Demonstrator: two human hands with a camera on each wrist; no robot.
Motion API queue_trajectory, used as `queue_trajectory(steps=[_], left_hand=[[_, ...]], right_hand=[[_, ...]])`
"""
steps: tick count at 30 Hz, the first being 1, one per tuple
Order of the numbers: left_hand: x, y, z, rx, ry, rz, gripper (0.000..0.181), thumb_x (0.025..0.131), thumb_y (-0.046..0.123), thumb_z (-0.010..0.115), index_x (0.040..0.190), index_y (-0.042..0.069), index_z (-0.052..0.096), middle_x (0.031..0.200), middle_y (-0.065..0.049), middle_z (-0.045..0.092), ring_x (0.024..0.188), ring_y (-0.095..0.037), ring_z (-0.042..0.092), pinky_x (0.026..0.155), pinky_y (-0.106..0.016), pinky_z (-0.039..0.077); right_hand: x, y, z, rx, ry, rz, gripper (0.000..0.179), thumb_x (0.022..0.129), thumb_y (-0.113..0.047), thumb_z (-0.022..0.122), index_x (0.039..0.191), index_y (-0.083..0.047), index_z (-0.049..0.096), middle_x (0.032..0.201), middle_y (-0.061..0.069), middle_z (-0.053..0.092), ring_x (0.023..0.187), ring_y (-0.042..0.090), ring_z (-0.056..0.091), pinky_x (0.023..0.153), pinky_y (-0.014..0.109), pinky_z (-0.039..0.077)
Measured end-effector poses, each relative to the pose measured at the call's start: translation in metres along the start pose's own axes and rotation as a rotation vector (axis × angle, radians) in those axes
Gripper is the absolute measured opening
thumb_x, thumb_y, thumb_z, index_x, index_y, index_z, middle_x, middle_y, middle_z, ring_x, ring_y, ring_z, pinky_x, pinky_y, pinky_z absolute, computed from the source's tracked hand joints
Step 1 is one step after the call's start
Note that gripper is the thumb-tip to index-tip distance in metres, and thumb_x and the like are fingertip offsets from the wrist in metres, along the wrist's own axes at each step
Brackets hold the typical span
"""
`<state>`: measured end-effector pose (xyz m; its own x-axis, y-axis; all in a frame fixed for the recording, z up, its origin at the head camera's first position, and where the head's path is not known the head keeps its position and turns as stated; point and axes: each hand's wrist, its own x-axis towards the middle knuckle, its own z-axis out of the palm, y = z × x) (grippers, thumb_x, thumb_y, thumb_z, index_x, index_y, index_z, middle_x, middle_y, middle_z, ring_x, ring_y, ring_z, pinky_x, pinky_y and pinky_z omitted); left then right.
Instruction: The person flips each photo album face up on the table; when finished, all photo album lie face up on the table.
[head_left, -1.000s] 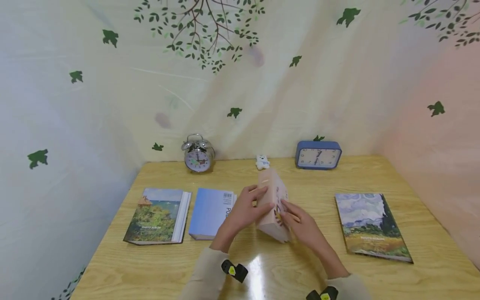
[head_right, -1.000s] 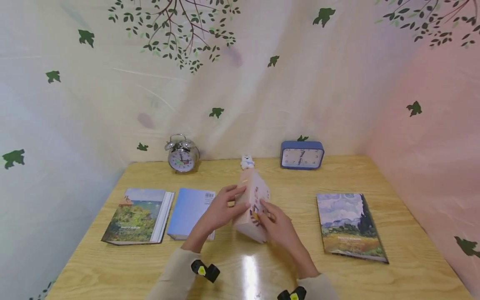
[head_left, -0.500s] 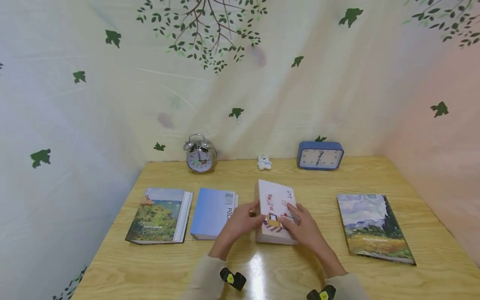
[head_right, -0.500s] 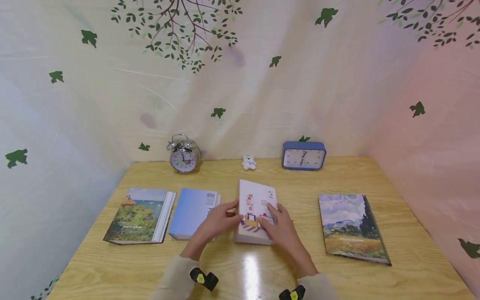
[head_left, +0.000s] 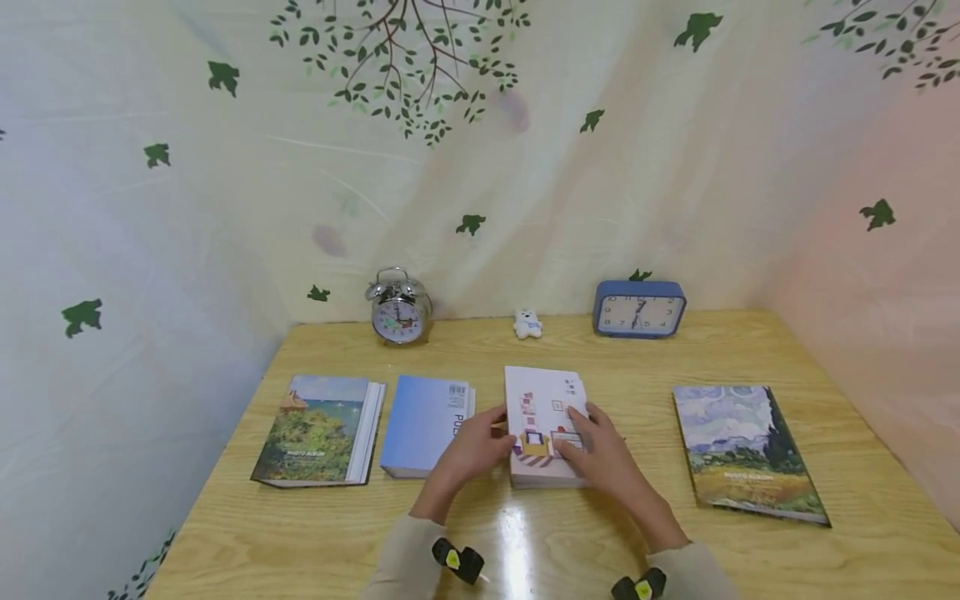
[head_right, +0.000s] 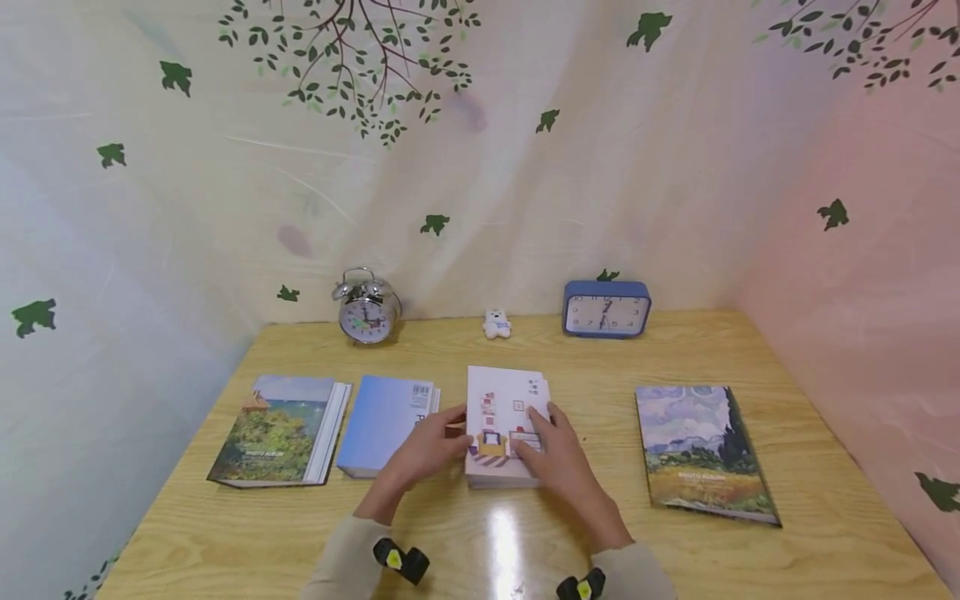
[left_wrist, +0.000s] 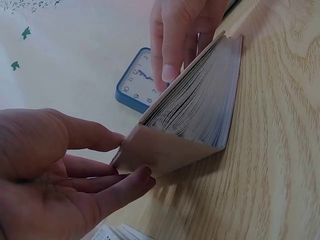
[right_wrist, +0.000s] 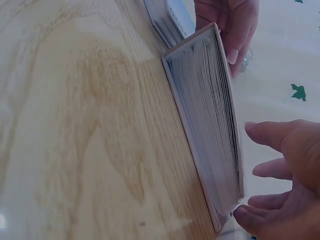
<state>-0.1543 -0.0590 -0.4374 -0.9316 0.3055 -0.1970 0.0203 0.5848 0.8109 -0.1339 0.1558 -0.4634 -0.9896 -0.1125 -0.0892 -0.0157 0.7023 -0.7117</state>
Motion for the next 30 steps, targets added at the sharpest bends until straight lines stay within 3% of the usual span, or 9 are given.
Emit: queue_trajectory(steps=[3,6,12,16,23,30], left_hand=[[-0.001,-0.002,-0.002,-0.014,0.016,-0.009,0.053,0.095,0.017,0.059,0.145,0.008,0.042,0.141,-0.014,0.051,0.121,-0.029,0.057,0.099,-0.043,0.048],[-0.002,-0.002,-0.004,-0.017,0.079,-0.01,0.054,0.095,0.02,0.059,0.143,0.003,0.042,0.139,-0.018,0.051,0.123,-0.033,0.054,0.102,-0.046,0.045],[-0.002,0.007,-0.005,-0.073,0.261,0.072,0.059,0.094,0.021,0.059,0.143,-0.003,0.038,0.142,-0.023,0.045,0.121,-0.041,0.053,0.098,-0.048,0.047],[0.001,0.021,0.0,-0.128,0.3,0.125,0.054,0.094,0.02,0.059,0.141,-0.001,0.042,0.141,-0.02,0.046,0.121,-0.04,0.055,0.096,-0.043,0.05],[0.009,0.042,0.022,-0.193,0.213,0.186,0.05,0.093,0.02,0.061,0.136,-0.003,0.048,0.137,-0.019,0.052,0.125,-0.035,0.051,0.098,-0.037,0.049],[0.012,0.058,0.05,-0.168,0.123,0.2,0.05,0.093,0.023,0.062,0.135,-0.002,0.049,0.134,-0.018,0.054,0.121,-0.032,0.055,0.094,-0.031,0.051]], right_hand=[[-0.002,0.001,-0.002,0.007,0.005,-0.006,0.065,0.093,-0.031,0.062,0.147,-0.005,0.036,0.154,0.027,0.021,0.14,0.05,0.021,0.11,0.064,0.023],[-0.004,0.001,-0.005,0.007,0.021,-0.018,0.064,0.093,-0.029,0.062,0.147,-0.004,0.036,0.153,0.028,0.023,0.139,0.05,0.023,0.11,0.062,0.024],[-0.01,0.006,-0.017,-0.001,0.082,-0.051,0.062,0.092,-0.023,0.063,0.144,0.0,0.039,0.15,0.03,0.028,0.136,0.05,0.028,0.109,0.062,0.028],[-0.015,0.019,-0.031,-0.026,0.129,-0.081,0.061,0.094,-0.026,0.061,0.144,0.001,0.039,0.149,0.031,0.028,0.131,0.051,0.035,0.101,0.064,0.036],[-0.026,0.049,-0.072,-0.043,0.178,-0.059,0.064,0.098,-0.036,0.054,0.146,0.001,0.034,0.151,0.032,0.023,0.132,0.054,0.03,0.098,0.068,0.033],[-0.045,0.079,-0.113,-0.07,0.228,0.002,0.068,0.099,-0.04,0.049,0.149,0.001,0.027,0.151,0.035,0.017,0.119,0.059,0.041,0.086,0.067,0.042]])
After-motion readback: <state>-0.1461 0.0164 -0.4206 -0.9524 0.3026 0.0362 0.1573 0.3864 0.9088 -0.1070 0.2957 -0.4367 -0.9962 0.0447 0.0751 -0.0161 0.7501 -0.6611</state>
